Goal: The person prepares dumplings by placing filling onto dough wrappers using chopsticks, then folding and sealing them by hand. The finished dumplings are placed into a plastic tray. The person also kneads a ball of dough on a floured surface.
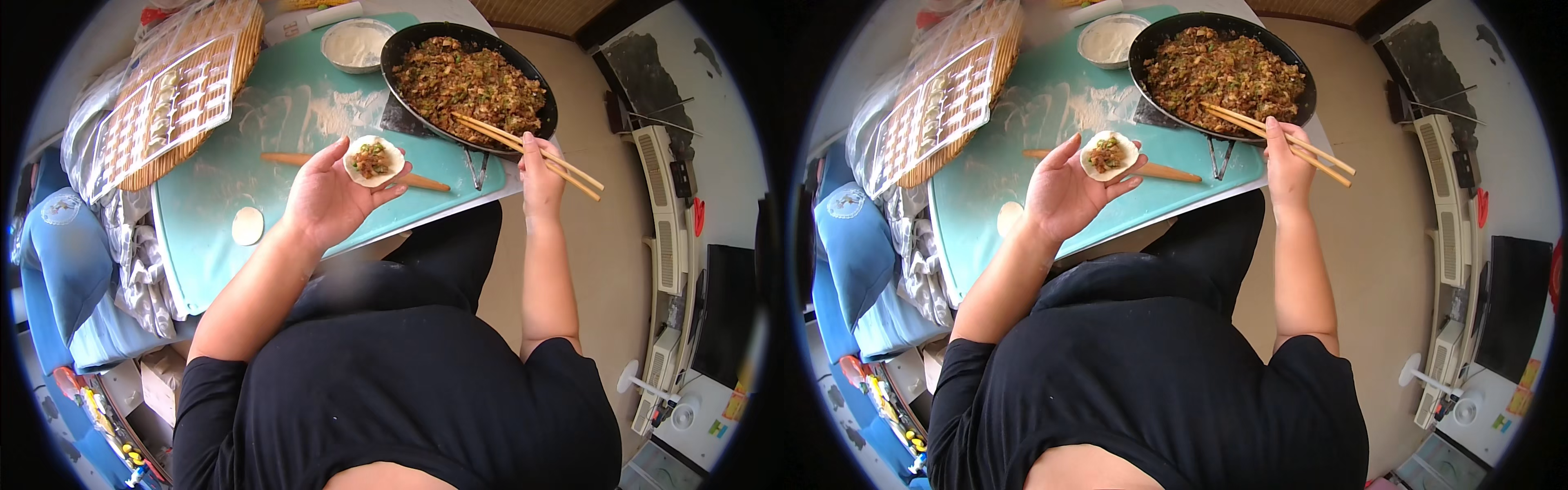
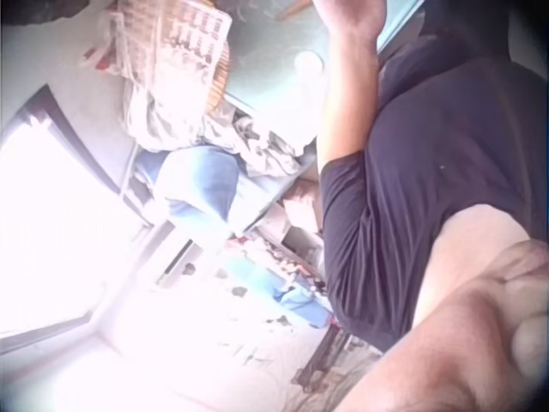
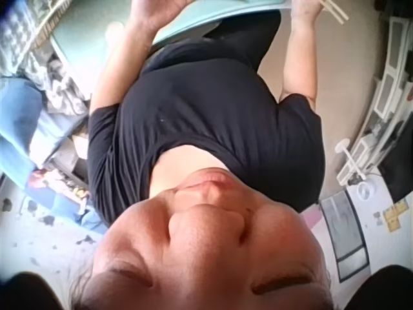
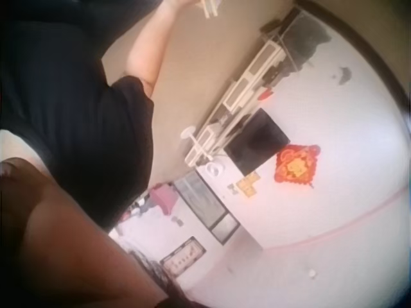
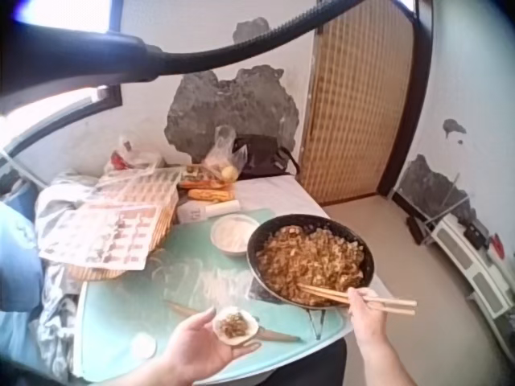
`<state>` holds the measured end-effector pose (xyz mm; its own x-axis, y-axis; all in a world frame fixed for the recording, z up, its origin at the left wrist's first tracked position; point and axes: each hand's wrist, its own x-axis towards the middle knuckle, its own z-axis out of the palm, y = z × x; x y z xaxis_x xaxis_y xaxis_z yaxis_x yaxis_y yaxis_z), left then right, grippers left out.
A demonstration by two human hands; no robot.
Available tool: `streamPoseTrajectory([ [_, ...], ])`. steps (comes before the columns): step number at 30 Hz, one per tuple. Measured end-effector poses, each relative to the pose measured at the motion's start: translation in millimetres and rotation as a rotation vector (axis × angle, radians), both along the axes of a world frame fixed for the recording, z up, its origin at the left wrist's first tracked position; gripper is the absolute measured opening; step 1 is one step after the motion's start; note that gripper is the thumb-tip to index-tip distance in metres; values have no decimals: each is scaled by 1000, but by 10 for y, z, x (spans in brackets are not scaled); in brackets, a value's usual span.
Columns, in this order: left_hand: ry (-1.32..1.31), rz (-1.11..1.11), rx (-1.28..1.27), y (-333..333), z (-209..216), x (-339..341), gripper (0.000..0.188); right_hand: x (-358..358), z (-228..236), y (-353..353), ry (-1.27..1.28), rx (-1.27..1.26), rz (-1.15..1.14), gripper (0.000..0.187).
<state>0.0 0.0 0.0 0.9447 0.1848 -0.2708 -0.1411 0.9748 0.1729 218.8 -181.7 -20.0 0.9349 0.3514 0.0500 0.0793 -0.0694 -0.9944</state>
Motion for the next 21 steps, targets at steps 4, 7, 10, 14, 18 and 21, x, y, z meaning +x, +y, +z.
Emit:
streamPoseTrajectory([
  [4, 65, 9, 46, -86, 2, -109, 42, -129, 103, -295, 162, -224, 99, 24],
  [7, 38, -10, 65, -63, 70, -200, 41, -581, 184, -334, 79, -299, 123, 17],
  [10, -21, -50, 51, -125, 133, -234, 41, -956, 228, -168, -708, -138, 418, 10],
  [14, -89, -92, 53, -195, 179, -320, 42, -1225, 465, 261, -1203, -14, 587, 28],
  [18, -111, -80, 59, -218, 207, -447, 43, -1320, 461, 428, -1309, -2, 609, 27],
  [21, -126, -40, 71, -211, 204, -557, 43, -1364, 452, 508, -1398, 15, 625, 22],
])
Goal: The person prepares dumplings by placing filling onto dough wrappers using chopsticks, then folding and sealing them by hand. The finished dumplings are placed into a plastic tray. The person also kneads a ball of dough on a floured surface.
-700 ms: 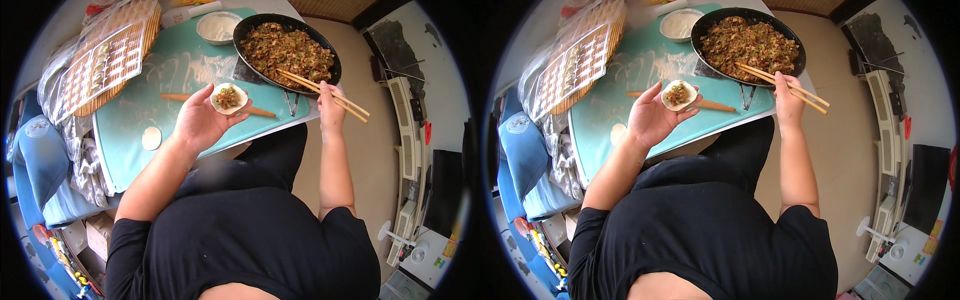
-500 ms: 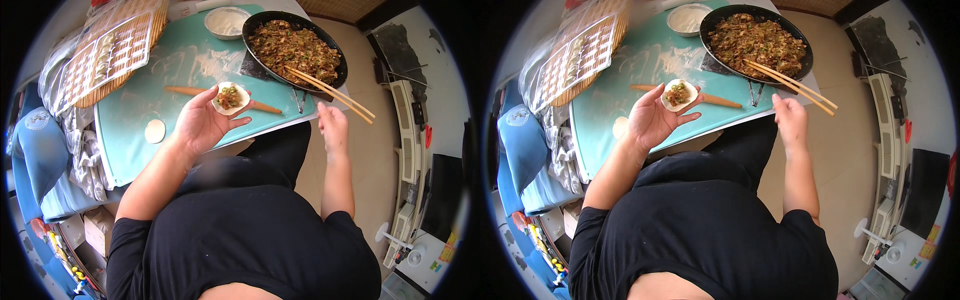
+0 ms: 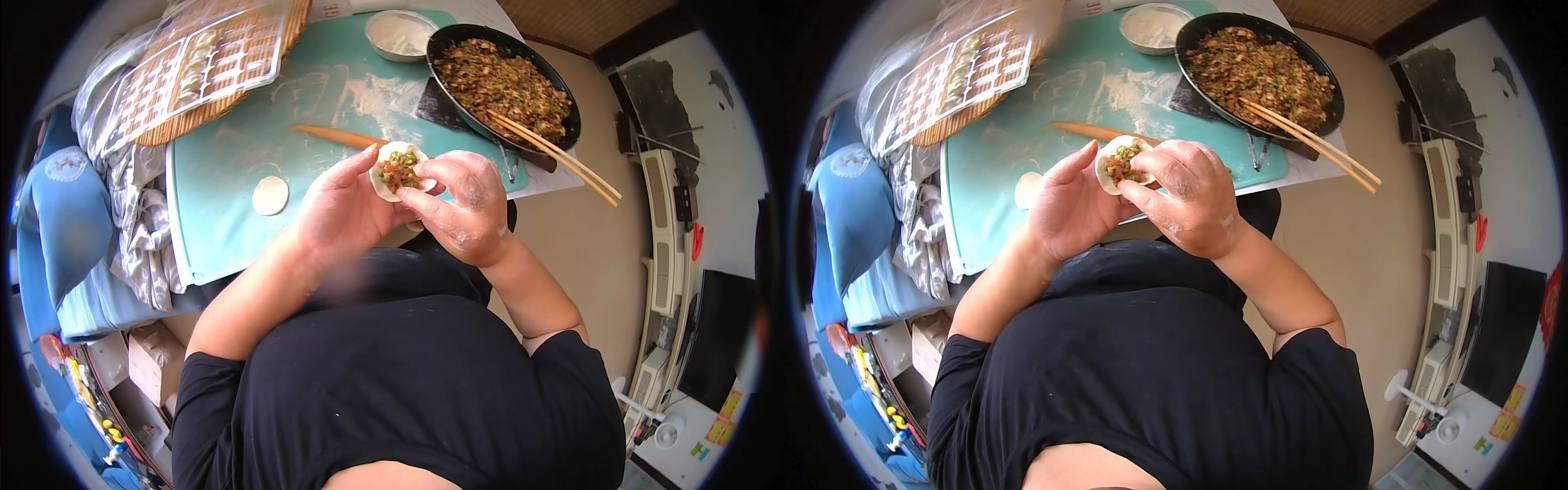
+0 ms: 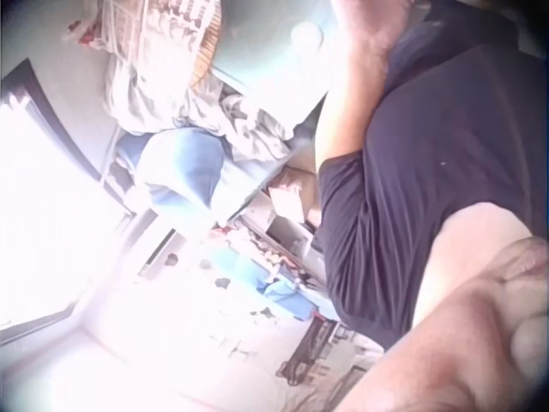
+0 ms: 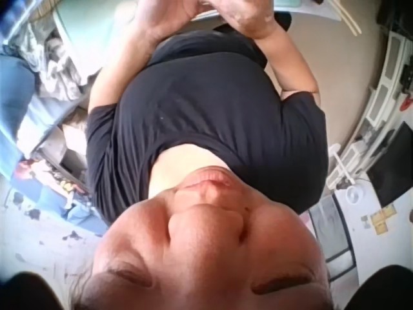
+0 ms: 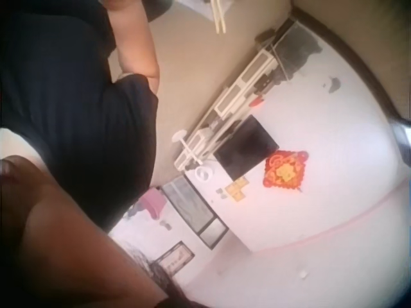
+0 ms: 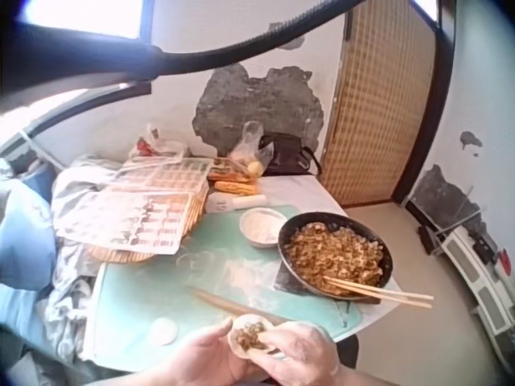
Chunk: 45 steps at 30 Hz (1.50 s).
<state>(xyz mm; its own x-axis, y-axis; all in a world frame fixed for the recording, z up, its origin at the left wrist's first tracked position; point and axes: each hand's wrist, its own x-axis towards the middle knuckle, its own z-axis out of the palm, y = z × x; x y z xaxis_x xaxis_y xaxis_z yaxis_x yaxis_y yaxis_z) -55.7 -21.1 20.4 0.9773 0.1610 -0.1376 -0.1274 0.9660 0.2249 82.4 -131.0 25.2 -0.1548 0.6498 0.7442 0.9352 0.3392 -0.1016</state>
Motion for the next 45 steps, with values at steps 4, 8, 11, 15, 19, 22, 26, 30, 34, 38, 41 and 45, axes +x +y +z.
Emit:
streamPoseTrajectory([
  [4, 14, 54, -63, 35, -22, -128, 37, -63, -15, 59, -63, 18, 67, 22],
  [8, 93, 114, -1, 35, -11, -184, 31, -131, -15, 81, -55, 24, 109, 29],
  [11, 133, 129, 19, 32, 17, -206, 30, -157, -7, 104, -112, 35, 78, 22],
  [15, 173, 123, -4, 41, 5, -234, 27, -173, 49, 98, -132, -4, 112, 23],
  [19, 297, 194, 260, -5, 31, -262, 24, -221, 65, 133, -88, 0, 131, 21],
  [22, 307, 193, 405, -15, 35, -292, 24, -274, 101, 157, -4, -30, 135, 18],
  [26, 310, 206, 461, -63, 156, -351, 27, -315, 143, 155, 174, -91, 165, 19],
  [30, 165, 205, 441, -58, 140, -430, 33, -364, 203, 152, 253, -95, 175, 21],
  [34, 135, 187, 424, -31, 169, -473, 42, -381, 237, 143, 280, -104, 177, 22],
  [38, 103, 233, 685, -35, 71, -489, 49, -418, 284, 111, 334, -123, 164, 22],
  [41, 90, 259, 824, -67, 121, -518, 56, -442, 348, 84, 272, -58, 86, 23],
  [45, 179, 248, 886, -89, 205, -549, 59, -425, 321, 106, 157, -3, 140, 22],
])
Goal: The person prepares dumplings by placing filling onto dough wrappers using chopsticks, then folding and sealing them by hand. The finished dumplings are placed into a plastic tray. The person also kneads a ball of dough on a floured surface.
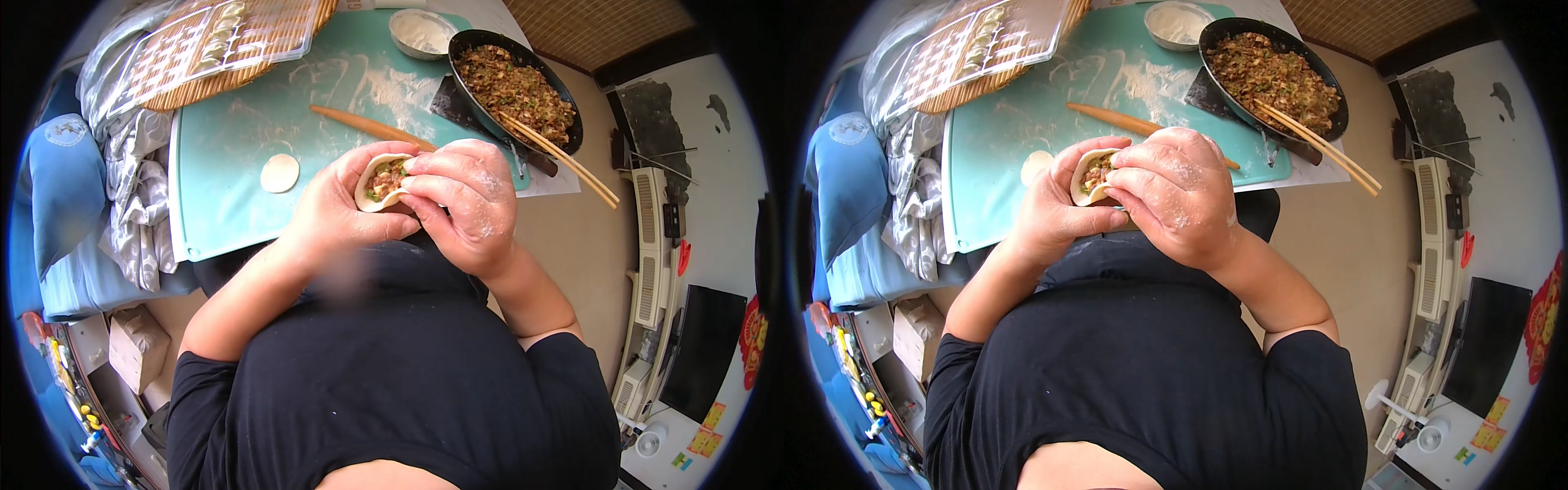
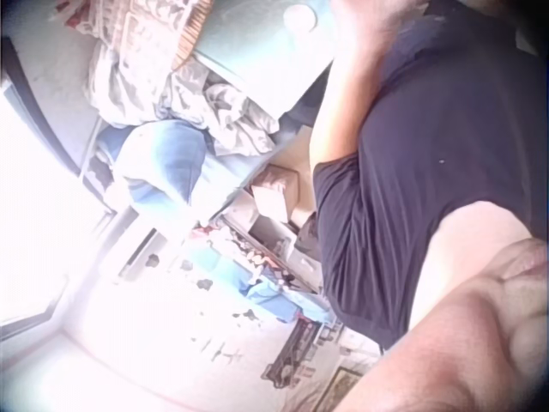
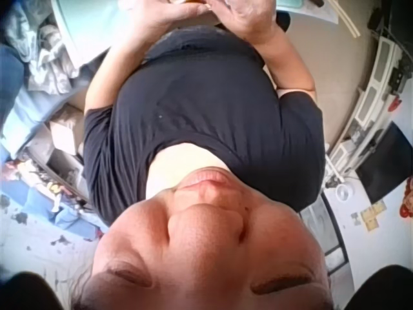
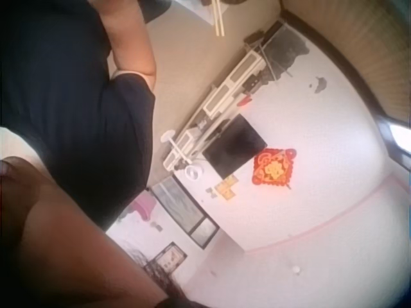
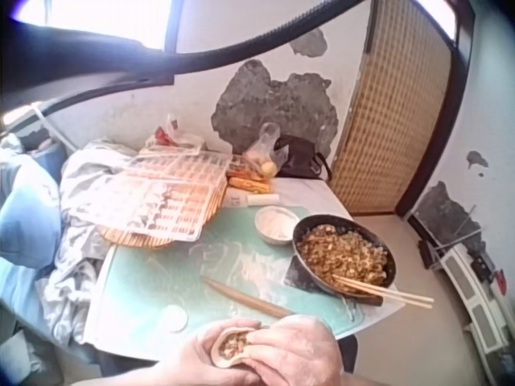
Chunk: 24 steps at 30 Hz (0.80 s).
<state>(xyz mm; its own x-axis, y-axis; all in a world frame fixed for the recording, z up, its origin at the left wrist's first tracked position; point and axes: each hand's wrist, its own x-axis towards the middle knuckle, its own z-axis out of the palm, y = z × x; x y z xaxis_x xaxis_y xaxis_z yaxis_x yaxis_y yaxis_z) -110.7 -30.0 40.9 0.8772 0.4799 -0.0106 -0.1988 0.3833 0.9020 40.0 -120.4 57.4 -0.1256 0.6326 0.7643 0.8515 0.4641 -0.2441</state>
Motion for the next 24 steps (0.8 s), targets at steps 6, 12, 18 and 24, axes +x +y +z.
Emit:
streamPoseTrajectory([
  [6, 28, 44, 44, -10, -25, -15, 56, -47, 7, -6, -45, -25, -34, 22],
  [12, 38, 16, 140, 22, -30, -54, 57, -58, 34, 27, -75, -8, -21, 22],
  [18, -3, 65, 159, -11, -42, -45, 48, -46, -2, 20, -83, -31, -18, 22],
  [24, 3, 105, 271, -25, -98, -48, 45, -53, 17, 24, 21, -68, 5, 21],
])
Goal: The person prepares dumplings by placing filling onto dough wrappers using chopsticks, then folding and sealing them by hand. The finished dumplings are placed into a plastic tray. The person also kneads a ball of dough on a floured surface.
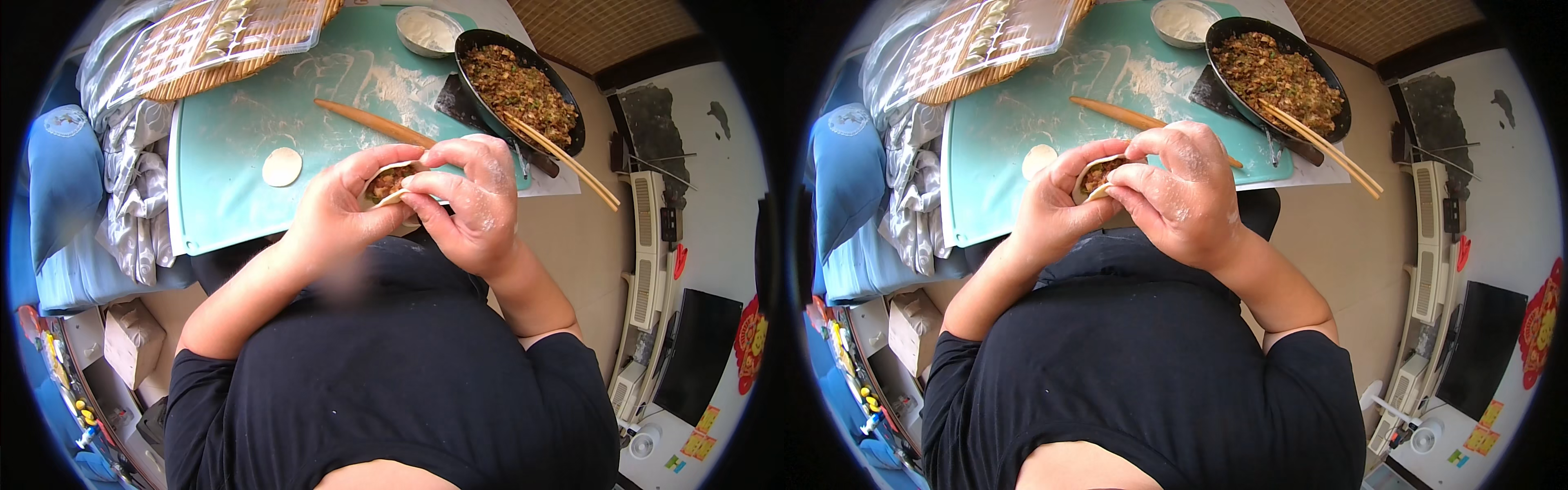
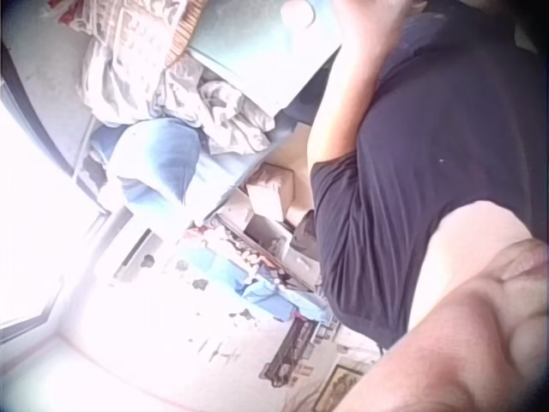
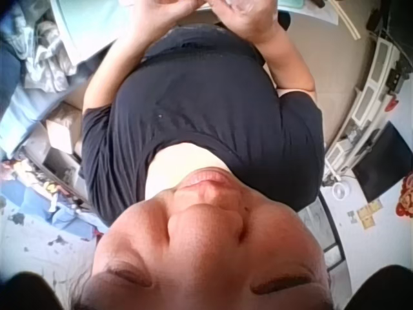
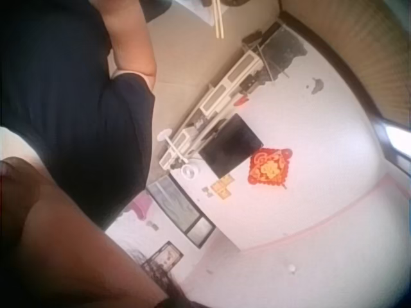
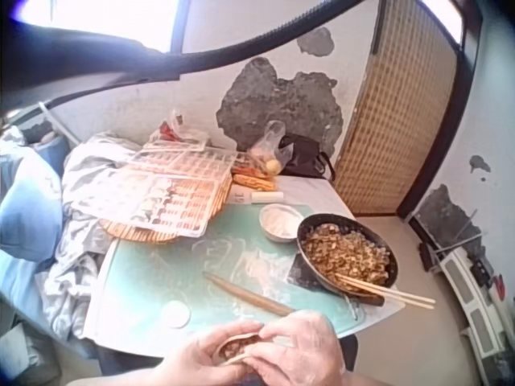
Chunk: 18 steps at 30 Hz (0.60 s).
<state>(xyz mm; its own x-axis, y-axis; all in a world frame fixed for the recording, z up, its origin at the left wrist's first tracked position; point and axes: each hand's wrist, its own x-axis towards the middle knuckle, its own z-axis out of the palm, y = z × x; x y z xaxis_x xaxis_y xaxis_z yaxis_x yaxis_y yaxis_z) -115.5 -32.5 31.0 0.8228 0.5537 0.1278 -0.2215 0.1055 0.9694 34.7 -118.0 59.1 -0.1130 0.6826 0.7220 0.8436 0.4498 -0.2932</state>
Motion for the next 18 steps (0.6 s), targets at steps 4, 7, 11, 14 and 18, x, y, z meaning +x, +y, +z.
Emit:
streamPoseTrajectory([
  [4, -7, 12, -2, -23, -29, 9, 43, -23, 40, -18, 20, -74, -49, 20],
  [7, -14, 5, 10, -33, -51, 8, 42, -25, 29, -26, 47, -147, -51, 18],
  [11, -24, 13, 53, -40, -52, 2, 42, -19, 42, -50, 169, -202, -30, 17],
  [14, -26, 3, 29, -49, -29, -3, 42, 1, 28, -49, 157, -161, -36, 18],
  [18, -30, 1, 54, -44, -8, -10, 42, -7, 20, -45, 108, -90, -54, 18],
])
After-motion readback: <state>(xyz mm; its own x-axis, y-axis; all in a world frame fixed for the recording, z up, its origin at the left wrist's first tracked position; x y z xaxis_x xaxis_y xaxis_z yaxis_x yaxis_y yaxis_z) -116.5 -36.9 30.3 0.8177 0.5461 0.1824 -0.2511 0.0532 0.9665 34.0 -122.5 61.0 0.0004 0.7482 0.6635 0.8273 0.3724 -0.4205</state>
